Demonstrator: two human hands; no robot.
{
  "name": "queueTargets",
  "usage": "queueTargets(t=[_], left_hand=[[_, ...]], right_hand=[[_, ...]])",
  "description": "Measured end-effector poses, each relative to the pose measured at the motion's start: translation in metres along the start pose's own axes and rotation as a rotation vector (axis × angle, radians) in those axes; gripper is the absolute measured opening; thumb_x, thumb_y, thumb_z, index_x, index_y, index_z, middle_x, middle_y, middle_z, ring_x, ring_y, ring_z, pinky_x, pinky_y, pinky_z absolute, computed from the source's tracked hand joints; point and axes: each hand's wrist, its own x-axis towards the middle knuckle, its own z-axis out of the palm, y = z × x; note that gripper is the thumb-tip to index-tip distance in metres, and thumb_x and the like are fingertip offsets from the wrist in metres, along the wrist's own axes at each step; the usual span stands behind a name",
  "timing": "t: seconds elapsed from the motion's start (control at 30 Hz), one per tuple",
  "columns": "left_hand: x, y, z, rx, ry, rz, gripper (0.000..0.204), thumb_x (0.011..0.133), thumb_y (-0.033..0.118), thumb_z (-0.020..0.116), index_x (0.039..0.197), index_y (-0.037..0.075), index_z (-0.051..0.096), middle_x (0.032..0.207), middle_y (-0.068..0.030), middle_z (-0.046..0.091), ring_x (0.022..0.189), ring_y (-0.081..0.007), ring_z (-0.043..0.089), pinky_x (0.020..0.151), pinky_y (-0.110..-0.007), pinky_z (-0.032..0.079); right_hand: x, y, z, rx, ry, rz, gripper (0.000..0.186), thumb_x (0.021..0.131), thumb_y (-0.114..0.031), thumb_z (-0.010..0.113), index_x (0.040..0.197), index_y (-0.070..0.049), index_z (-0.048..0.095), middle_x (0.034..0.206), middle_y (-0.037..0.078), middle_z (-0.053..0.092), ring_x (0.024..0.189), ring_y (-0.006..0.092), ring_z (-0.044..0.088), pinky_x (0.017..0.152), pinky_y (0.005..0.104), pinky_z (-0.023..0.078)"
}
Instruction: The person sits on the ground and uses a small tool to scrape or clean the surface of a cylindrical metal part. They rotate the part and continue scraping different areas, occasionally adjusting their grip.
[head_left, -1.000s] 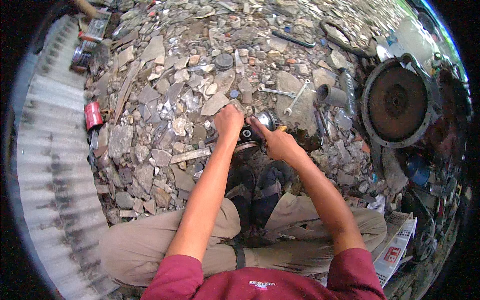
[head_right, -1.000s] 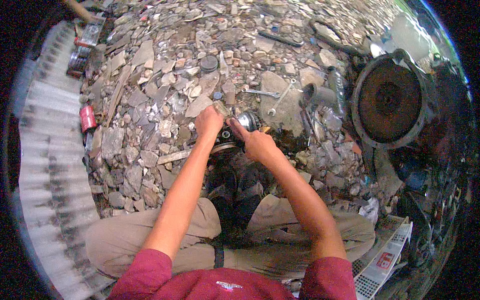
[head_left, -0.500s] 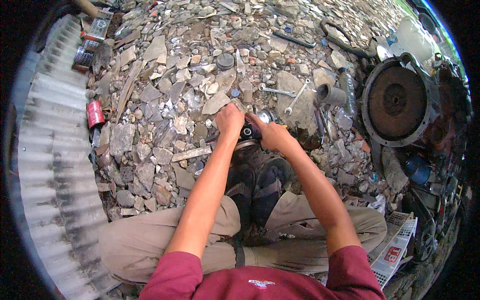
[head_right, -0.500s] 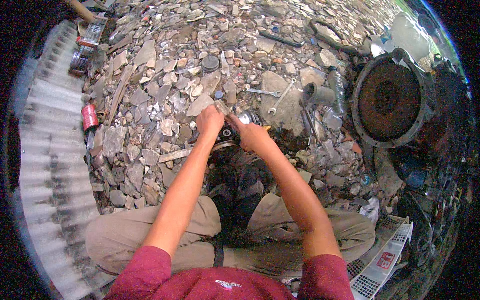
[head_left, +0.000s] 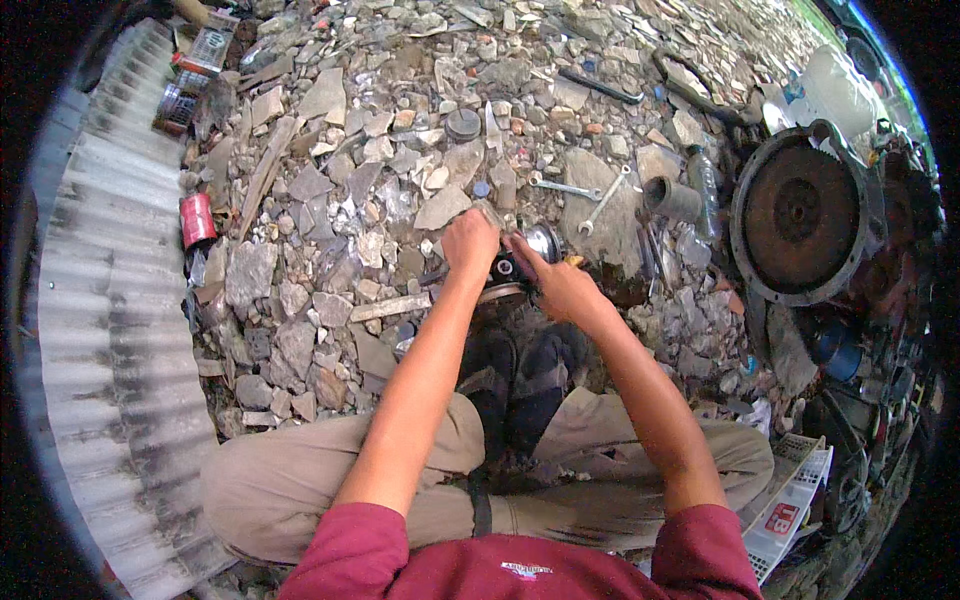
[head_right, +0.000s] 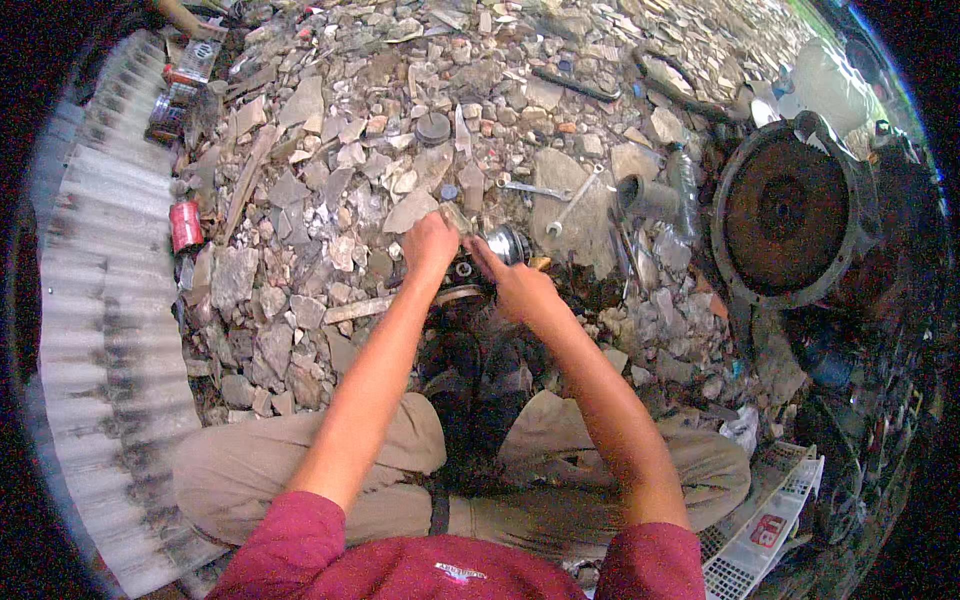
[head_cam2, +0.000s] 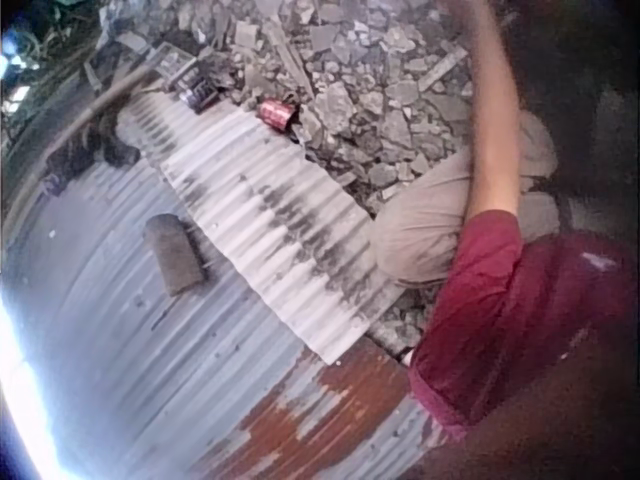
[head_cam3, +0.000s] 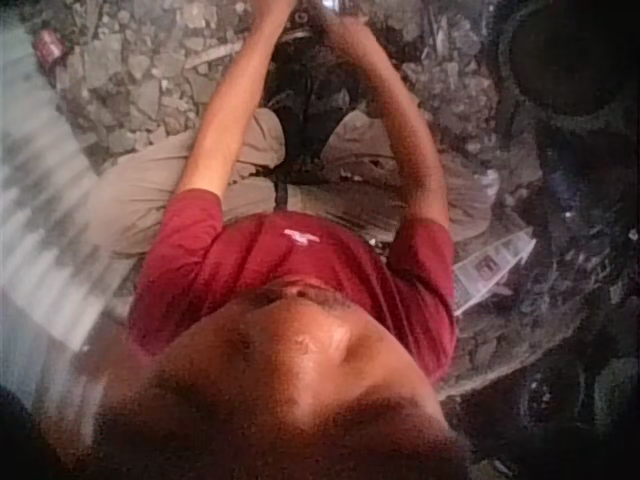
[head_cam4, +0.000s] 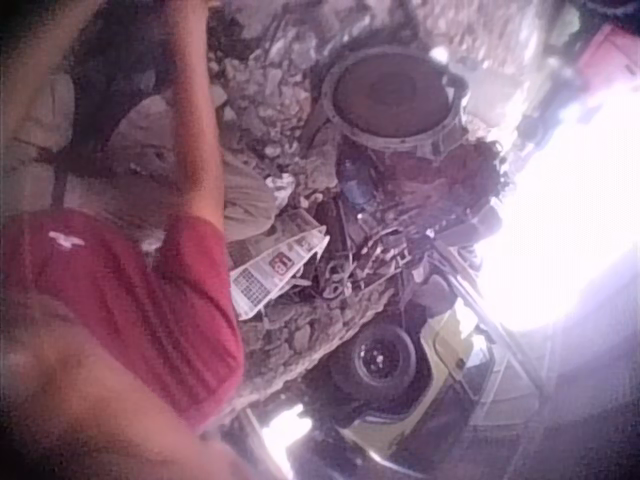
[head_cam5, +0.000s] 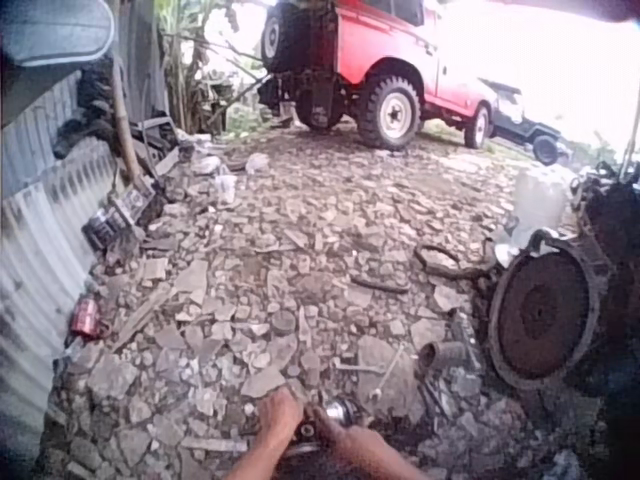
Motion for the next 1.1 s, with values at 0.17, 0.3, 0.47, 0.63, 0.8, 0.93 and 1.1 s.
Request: queueTargets(t=[0.17, 0.3, 0.47, 0.63, 0.8, 0.93, 1.1], left_hand=[[-0.003, 0.008, 0.001, -0.005, -0.011, -0.003, 0.034, 0.09, 0.03, 0.06, 0.091, -0.002, 0.072, 0.091, -0.0266, 0.071, 0.089, -0.0436, 0.07, 0.08, -0.052, 0.055], [-0.005, 0.01, 0.0, -0.007, -0.01, 0.01, 0.033, 0.09, 0.03, 0.06, 0.092, -0.001, 0.072, 0.093, -0.0265, 0.071, 0.089, -0.0434, 0.07, 0.081, -0.051, 0.055], [0.003, 0.004, 0.002, -0.022, -0.01, -0.047, 0.033, 0.091, 0.03, 0.057, 0.094, 0.001, 0.073, 0.095, -0.0261, 0.071, 0.092, -0.0428, 0.069, 0.083, -0.052, 0.054], [0.001, 0.004, 0.0, -0.006, -0.038, -0.042, 0.038, 0.093, 0.038, 0.056, 0.097, 0.005, 0.074, 0.097, -0.0244, 0.072, 0.094, -0.0426, 0.069, 0.084, -0.052, 0.054], [-0.009, 0.018, -0.019, -0.023, -0.204, 0.032, 0.052, 0.089, 0.058, 0.059, 0.107, 0.012, 0.076, 0.101, -0.0218, 0.072, 0.101, -0.0416, 0.067, 0.089, -0.05, 0.053], [-0.01, 0.0, -0.016, 0.074, -0.17, 0.384, 0.059, 0.083, 0.066, 0.062, 0.112, 0.017, 0.075, 0.107, -0.0202, 0.072, 0.106, -0.0374, 0.067, 0.093, -0.049, 0.051], [-0.015, 0.005, -0.016, 0.128, -0.307, 0.538, 0.05, 0.086, 0.057, 0.065, 0.112, 0.016, 0.076, 0.109, -0.0186, 0.072, 0.099, -0.0346, 0.069, 0.091, -0.046, 0.052]], right_hand=[[0.002, 0.006, 0.002, 0.022, 0.068, 0.02, 0.097, 0.077, -0.003, 0.061, 0.157, -0.028, 0.014, 0.091, 0.028, 0.07, 0.081, 0.0453, 0.069, 0.069, 0.0552, 0.054], [0.013, 0.008, 0.011, 0.077, 0.135, 0.024, 0.087, 0.081, -0.005, 0.059, 0.155, -0.032, 0.022, 0.086, 0.028, 0.068, 0.079, 0.0456, 0.068, 0.068, 0.0576, 0.053], [-0.021, 0.022, 0.019, 0.077, 0.248, 0.061, 0.068, 0.089, -0.012, 0.057, 0.149, -0.036, 0.037, 0.08, 0.027, 0.066, 0.074, 0.0456, 0.066, 0.067, 0.0578, 0.052], [-0.043, 0.042, 0.003, 0.436, 0.403, -0.177, 0.04, 0.097, -0.017, 0.057, 0.137, -0.017, 0.055, 0.092, 0.023, 0.068, 0.085, 0.0455, 0.065, 0.076, 0.051, 0.051], [-0.038, 0.057, 0.008, 0.417, 0.713, -0.096, 0.03, 0.096, -0.014, 0.06, 0.123, -0.001, 0.06, 0.108, 0.028, 0.06, 0.099, 0.0471, 0.059, 0.084, 0.0491, 0.049], [-0.033, 0.063, 0.017, 0.396, 0.842, 0.034, 0.027, 0.096, -0.013, 0.059, 0.118, 0.001, 0.061, 0.107, 0.029, 0.058, 0.099, 0.0487, 0.058, 0.085, 0.0504, 0.048], [-0.035, 0.089, 0.033, 0.321, 0.897, 0.15, 0.029, 0.094, -0.013, 0.063, 0.119, 0.001, 0.063, 0.102, 0.024, 0.063, 0.094, 0.0429, 0.063, 0.081, 0.0462, 0.05]])
